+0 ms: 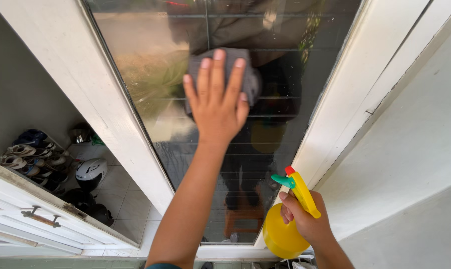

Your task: The person cleans a glass door by spraying it with a yellow spray bottle and wiping it with a gray cloth. They repeatedly spray and wipe different sections of the glass surface.

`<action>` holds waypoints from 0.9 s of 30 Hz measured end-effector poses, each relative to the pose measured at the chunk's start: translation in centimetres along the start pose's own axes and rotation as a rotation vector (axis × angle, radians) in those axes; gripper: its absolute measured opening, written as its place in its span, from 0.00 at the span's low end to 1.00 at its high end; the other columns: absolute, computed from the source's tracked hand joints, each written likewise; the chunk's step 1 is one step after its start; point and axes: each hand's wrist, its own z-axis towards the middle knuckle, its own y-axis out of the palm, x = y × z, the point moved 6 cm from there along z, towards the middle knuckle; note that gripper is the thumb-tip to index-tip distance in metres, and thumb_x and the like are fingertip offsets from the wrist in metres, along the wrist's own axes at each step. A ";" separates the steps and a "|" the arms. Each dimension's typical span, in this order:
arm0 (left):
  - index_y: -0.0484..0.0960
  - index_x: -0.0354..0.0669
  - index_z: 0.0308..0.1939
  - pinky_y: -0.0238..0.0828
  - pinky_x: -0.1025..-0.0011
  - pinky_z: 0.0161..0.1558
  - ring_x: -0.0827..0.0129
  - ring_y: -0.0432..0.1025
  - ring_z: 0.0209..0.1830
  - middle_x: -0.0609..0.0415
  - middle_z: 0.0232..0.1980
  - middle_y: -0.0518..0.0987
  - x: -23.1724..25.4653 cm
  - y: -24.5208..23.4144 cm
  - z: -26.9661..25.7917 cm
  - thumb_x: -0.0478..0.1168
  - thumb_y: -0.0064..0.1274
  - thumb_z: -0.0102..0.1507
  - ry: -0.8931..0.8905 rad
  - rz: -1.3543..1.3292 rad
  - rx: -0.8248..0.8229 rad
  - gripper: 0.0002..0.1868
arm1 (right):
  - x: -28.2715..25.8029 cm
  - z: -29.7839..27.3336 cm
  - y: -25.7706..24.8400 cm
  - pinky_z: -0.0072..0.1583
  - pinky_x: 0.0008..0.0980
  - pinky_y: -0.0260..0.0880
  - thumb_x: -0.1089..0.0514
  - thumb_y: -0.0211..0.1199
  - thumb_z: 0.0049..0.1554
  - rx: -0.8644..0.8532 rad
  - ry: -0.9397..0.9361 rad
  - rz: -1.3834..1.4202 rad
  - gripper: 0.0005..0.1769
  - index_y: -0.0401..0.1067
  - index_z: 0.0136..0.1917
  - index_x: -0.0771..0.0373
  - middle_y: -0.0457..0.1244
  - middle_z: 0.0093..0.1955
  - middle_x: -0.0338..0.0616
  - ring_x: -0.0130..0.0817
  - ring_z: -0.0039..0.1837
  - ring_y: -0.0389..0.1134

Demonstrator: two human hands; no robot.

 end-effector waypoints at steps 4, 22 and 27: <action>0.67 0.50 0.77 0.34 0.39 0.81 0.46 0.49 0.84 0.40 0.81 0.59 -1.7 -0.3 -2.8 0.49 0.39 0.72 -0.156 0.012 -0.008 0.28 | -0.1 0.0 -0.6 0.32 0.35 0.64 0.62 0.61 0.56 -0.028 -0.030 -0.046 0.18 0.63 0.26 0.66 0.56 0.20 0.43 0.35 0.24 0.63; 0.79 0.45 0.62 0.54 0.46 0.75 0.53 0.59 0.78 0.45 0.77 0.64 9.1 0.1 -5.4 0.38 0.59 0.65 0.008 -0.319 -0.081 0.21 | -2.7 0.6 -2.5 0.32 0.35 0.64 0.63 0.62 0.56 -0.031 -0.064 0.083 0.16 0.62 0.30 0.66 0.55 0.23 0.42 0.32 0.26 0.60; 0.81 0.51 0.63 0.63 0.51 0.75 0.53 0.59 0.79 0.47 0.70 0.69 8.5 -1.0 -5.2 0.31 0.59 0.61 0.032 -0.303 -0.110 0.26 | -4.7 1.8 -1.1 0.33 0.34 0.64 0.62 0.61 0.56 -0.027 -0.096 0.044 0.13 0.66 0.32 0.67 0.58 0.24 0.42 0.31 0.27 0.61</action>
